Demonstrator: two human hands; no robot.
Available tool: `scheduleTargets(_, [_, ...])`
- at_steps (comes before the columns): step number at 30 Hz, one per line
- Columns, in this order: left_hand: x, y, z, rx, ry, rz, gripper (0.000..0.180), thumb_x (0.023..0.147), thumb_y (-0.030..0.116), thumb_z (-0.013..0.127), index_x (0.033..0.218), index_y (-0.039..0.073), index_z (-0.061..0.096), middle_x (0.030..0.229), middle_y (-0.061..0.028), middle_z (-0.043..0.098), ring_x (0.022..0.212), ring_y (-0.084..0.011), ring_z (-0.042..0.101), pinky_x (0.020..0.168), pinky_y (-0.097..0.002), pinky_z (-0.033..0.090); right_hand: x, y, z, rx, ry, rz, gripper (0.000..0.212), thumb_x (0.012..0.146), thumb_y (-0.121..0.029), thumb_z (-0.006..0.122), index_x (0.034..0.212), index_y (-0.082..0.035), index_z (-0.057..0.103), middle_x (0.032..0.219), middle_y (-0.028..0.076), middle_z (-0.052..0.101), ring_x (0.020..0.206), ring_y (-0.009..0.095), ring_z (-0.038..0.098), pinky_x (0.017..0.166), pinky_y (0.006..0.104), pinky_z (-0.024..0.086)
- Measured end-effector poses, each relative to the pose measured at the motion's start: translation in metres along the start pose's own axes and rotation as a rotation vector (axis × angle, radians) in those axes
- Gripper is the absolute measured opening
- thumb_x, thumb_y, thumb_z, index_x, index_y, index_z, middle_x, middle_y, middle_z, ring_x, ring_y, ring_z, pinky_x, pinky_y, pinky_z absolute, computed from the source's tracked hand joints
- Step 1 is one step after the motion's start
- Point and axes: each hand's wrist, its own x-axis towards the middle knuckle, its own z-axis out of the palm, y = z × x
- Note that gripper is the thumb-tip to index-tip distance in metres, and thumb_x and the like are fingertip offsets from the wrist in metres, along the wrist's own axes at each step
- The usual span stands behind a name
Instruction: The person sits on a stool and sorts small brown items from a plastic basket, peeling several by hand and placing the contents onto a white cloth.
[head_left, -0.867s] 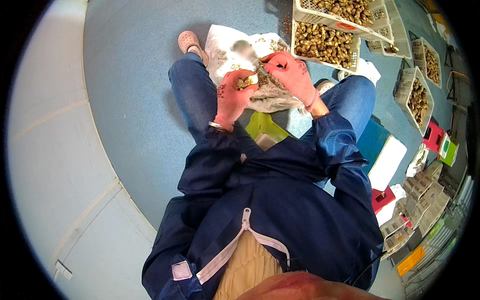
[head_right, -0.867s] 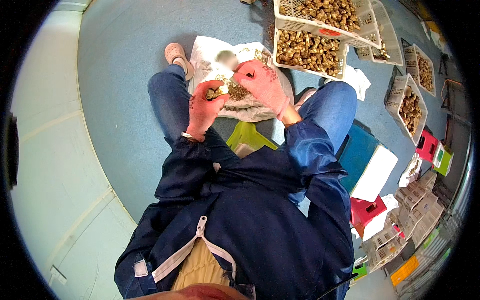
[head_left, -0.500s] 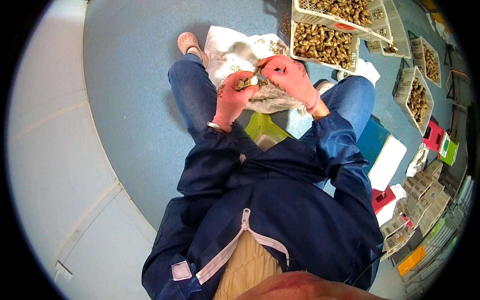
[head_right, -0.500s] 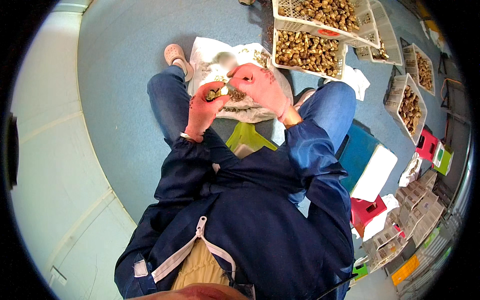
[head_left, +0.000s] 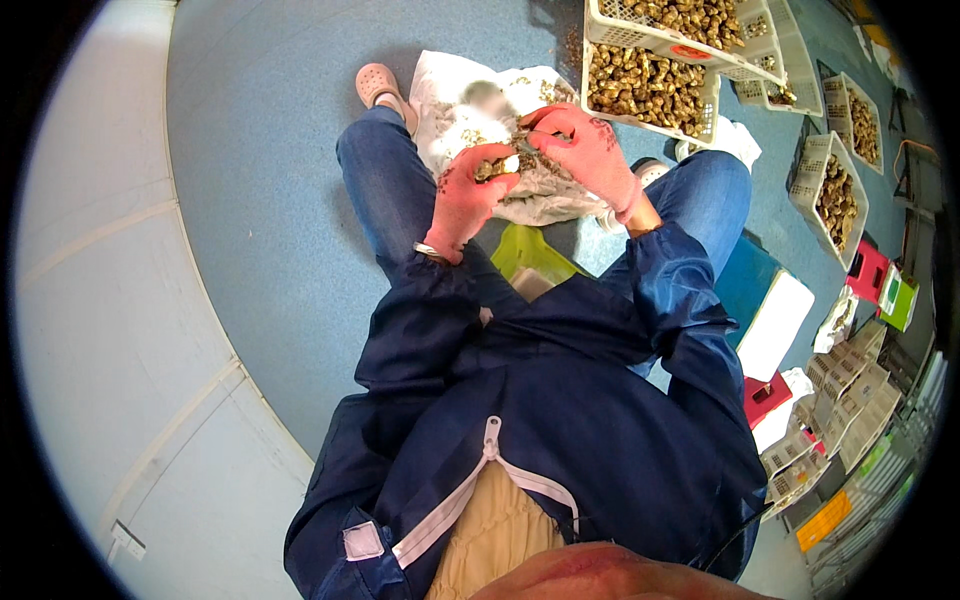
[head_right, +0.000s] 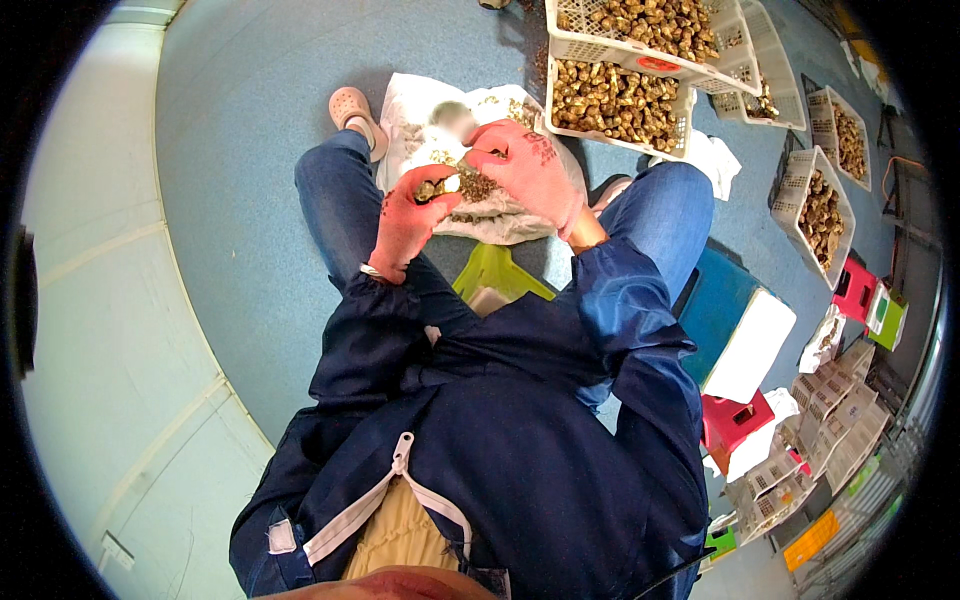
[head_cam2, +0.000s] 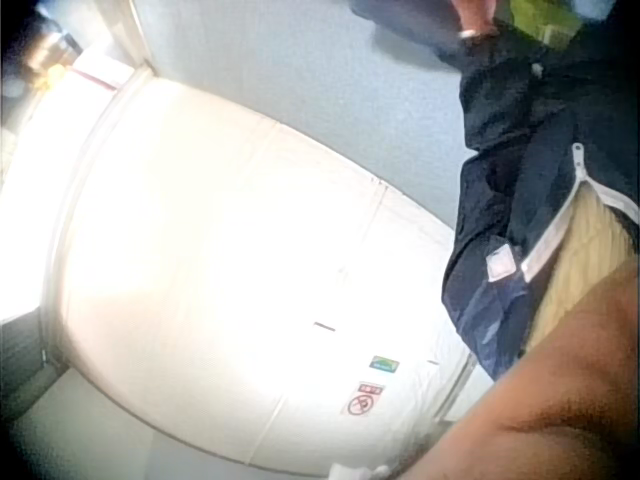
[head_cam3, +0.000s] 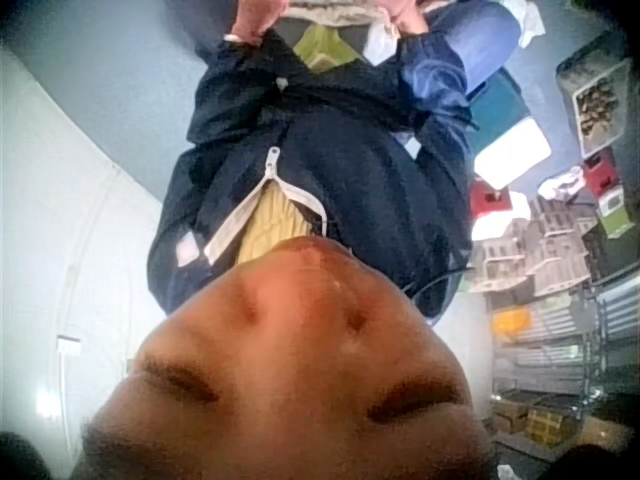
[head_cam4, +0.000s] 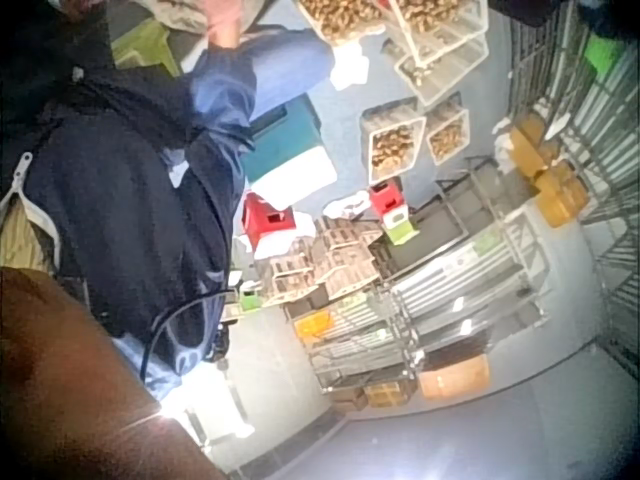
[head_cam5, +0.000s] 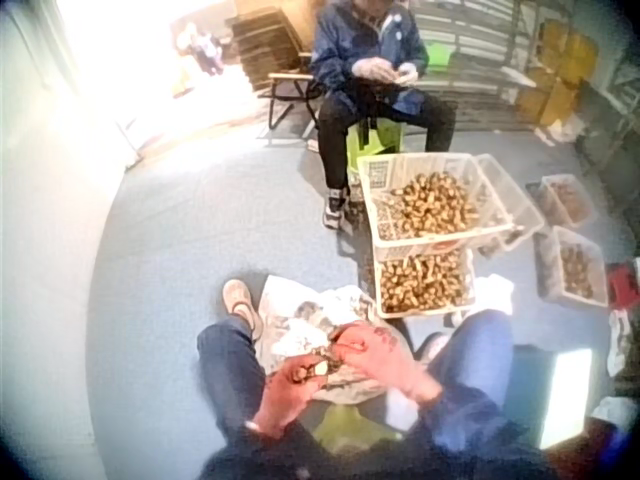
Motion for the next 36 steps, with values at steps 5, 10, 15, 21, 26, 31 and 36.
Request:
scheduleTargets(5, [-0.003, 0.002, 0.000, -0.013, 0.007, -0.036, 0.032, 0.081, 0.003, 0.071, 0.111, 0.004, 0.063, 0.086, 0.0008, 0.062, 0.067, -0.0052, 0.052, 0.057, -0.0210, 0.041, -0.002, -0.001, 0.004, 0.016, -0.044, 0.015, 0.015, 0.084, -0.016, 0.065, 0.089, -0.002, 0.067, 0.105, 0.009, 0.066, 0.092, 0.022, 0.062, 0.080, 0.0306, 0.049])
scheduleTargets(10, [-0.004, 0.014, 0.000, 0.126, -0.001, -0.036, 0.032, 0.081, 0.004, 0.072, 0.111, 0.004, 0.062, 0.087, 0.0000, 0.062, 0.068, -0.0057, 0.054, 0.056, -0.0216, 0.042, 0.000, 0.000, 0.002, -0.044, -0.059, -0.044, 0.014, 0.085, -0.016, 0.064, 0.090, -0.003, 0.067, 0.105, 0.009, 0.066, 0.091, 0.023, 0.062, 0.080, 0.0317, 0.049])
scheduleTargets(15, [-0.001, 0.001, 0.000, 0.068, -0.021, 0.048, 0.032, 0.081, 0.005, 0.072, 0.112, 0.003, 0.062, 0.085, 0.0011, 0.061, 0.068, -0.0056, 0.054, 0.060, -0.0211, 0.043, 0.003, 0.002, -0.002, -0.098, 0.017, 0.050, 0.018, 0.084, -0.018, 0.064, 0.089, -0.001, 0.067, 0.103, 0.010, 0.066, 0.093, 0.024, 0.062, 0.082, 0.0317, 0.048])
scheduleTargets(21, [-0.004, 0.019, -0.001, -0.162, -0.071, -0.145, 0.033, 0.084, 0.006, 0.069, 0.116, 0.004, 0.062, 0.080, 0.0049, 0.057, 0.066, -0.0035, 0.047, 0.057, -0.0195, 0.038, -0.001, -0.009, -0.004, 0.102, -0.014, 0.093, 0.018, 0.084, -0.017, 0.063, 0.088, 0.000, 0.067, 0.102, 0.008, 0.067, 0.093, 0.017, 0.061, 0.082, 0.0280, 0.047])
scheduleTargets(26, [-0.004, 0.022, -0.003, -0.246, -0.113, -0.140, 0.033, 0.084, 0.005, 0.068, 0.117, 0.005, 0.062, 0.079, 0.0059, 0.057, 0.065, -0.0030, 0.046, 0.057, -0.0191, 0.036, -0.001, -0.013, -0.005, 0.181, -0.023, 0.141, 0.019, 0.085, -0.017, 0.063, 0.089, 0.000, 0.067, 0.103, 0.008, 0.067, 0.092, 0.016, 0.061, 0.081, 0.0272, 0.047])
scheduleTargets(31, [-0.004, 0.015, 0.001, -0.121, -0.058, -0.059, 0.031, 0.082, 0.004, 0.069, 0.113, 0.005, 0.063, 0.082, 0.0045, 0.058, 0.071, -0.0045, 0.051, 0.063, -0.0196, 0.041, 0.001, -0.002, -0.005, 0.014, 0.023, 0.063, 0.017, 0.085, -0.018, 0.065, 0.090, -0.001, 0.068, 0.102, 0.009, 0.067, 0.092, 0.020, 0.062, 0.081, 0.0287, 0.048])
scheduleTargets(36, [-0.001, -0.004, -0.002, 0.261, 0.081, 0.304, 0.033, 0.077, 0.005, 0.074, 0.108, 0.004, 0.063, 0.097, -0.0040, 0.061, 0.085, -0.0131, 0.059, 0.075, -0.0263, 0.047, 0.000, -0.002, 0.003, 0.031, -0.099, 0.021, 0.017, 0.085, -0.017, 0.065, 0.090, -0.001, 0.067, 0.101, 0.008, 0.067, 0.090, 0.021, 0.062, 0.079, 0.0305, 0.049])
